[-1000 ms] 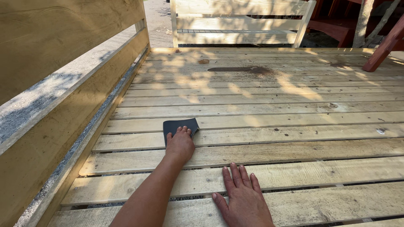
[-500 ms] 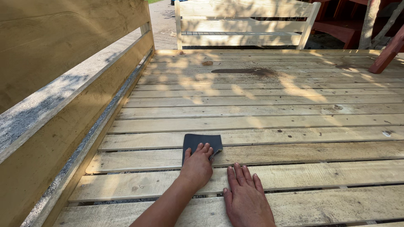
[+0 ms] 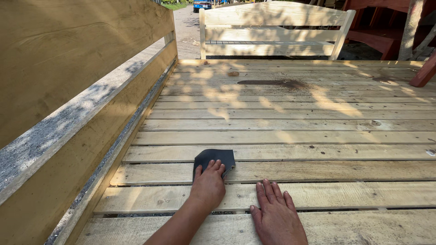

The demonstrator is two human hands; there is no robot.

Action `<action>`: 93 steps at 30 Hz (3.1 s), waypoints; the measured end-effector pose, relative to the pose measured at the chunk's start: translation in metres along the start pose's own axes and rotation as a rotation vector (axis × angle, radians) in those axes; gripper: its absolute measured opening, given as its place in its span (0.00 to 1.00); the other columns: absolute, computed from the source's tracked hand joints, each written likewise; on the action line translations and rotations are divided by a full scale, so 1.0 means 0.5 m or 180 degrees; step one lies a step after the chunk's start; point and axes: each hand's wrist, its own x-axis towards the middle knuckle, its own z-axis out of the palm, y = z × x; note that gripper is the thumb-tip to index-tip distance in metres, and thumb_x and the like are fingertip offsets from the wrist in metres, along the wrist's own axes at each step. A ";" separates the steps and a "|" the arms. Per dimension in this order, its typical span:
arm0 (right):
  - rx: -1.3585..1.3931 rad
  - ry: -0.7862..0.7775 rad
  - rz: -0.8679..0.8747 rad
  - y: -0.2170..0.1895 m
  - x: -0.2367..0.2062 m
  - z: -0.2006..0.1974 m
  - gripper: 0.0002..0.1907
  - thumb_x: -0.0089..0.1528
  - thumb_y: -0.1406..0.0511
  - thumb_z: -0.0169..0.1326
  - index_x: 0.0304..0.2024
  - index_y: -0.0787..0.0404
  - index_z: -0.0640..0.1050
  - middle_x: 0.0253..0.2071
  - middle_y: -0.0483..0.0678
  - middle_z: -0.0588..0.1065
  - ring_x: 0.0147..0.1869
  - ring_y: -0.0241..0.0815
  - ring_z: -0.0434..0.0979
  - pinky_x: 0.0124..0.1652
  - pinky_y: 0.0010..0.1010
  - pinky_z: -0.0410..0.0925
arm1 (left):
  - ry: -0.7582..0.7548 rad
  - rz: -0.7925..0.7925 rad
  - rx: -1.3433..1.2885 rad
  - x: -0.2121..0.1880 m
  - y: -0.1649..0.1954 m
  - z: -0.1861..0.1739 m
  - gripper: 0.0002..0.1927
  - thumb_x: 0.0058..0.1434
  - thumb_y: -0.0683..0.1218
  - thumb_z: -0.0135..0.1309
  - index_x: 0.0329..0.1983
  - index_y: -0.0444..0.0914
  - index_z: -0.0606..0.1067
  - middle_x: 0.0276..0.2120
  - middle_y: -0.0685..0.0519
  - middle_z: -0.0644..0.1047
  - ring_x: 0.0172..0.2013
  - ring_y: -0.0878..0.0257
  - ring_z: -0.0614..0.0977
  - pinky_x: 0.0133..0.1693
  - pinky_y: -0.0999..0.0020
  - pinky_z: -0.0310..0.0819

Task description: The person sands the slatted wooden surface and side rails of a large wooden bench or bed frame by hand, rubbing a sheet of sandpaper back and forth across the planks and along the edges, working progressively across different boards of the frame.

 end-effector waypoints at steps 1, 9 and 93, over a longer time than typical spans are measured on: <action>0.0002 0.0009 0.0004 0.000 -0.001 0.000 0.36 0.70 0.46 0.27 0.76 0.52 0.42 0.80 0.44 0.38 0.83 0.42 0.32 0.74 0.41 0.34 | 0.0043 -0.0115 0.0047 0.035 -0.004 -0.011 0.26 0.72 0.46 0.36 0.73 0.44 0.61 0.75 0.57 0.55 0.75 0.62 0.52 0.72 0.47 0.41; 0.0037 -0.0219 0.0068 -0.002 -0.002 -0.004 0.36 0.71 0.46 0.25 0.77 0.51 0.40 0.80 0.44 0.37 0.83 0.42 0.30 0.75 0.41 0.32 | -0.0069 -0.0237 0.0027 -0.014 -0.047 -0.022 0.25 0.73 0.50 0.34 0.73 0.46 0.61 0.76 0.61 0.55 0.75 0.65 0.51 0.73 0.49 0.41; -0.0082 0.0105 -0.0201 -0.072 0.029 0.016 0.37 0.70 0.47 0.29 0.76 0.56 0.44 0.81 0.46 0.39 0.84 0.43 0.34 0.76 0.38 0.36 | 0.0339 -0.0403 0.0068 -0.032 -0.048 0.001 0.24 0.73 0.49 0.33 0.68 0.39 0.68 0.72 0.51 0.61 0.73 0.55 0.57 0.71 0.48 0.45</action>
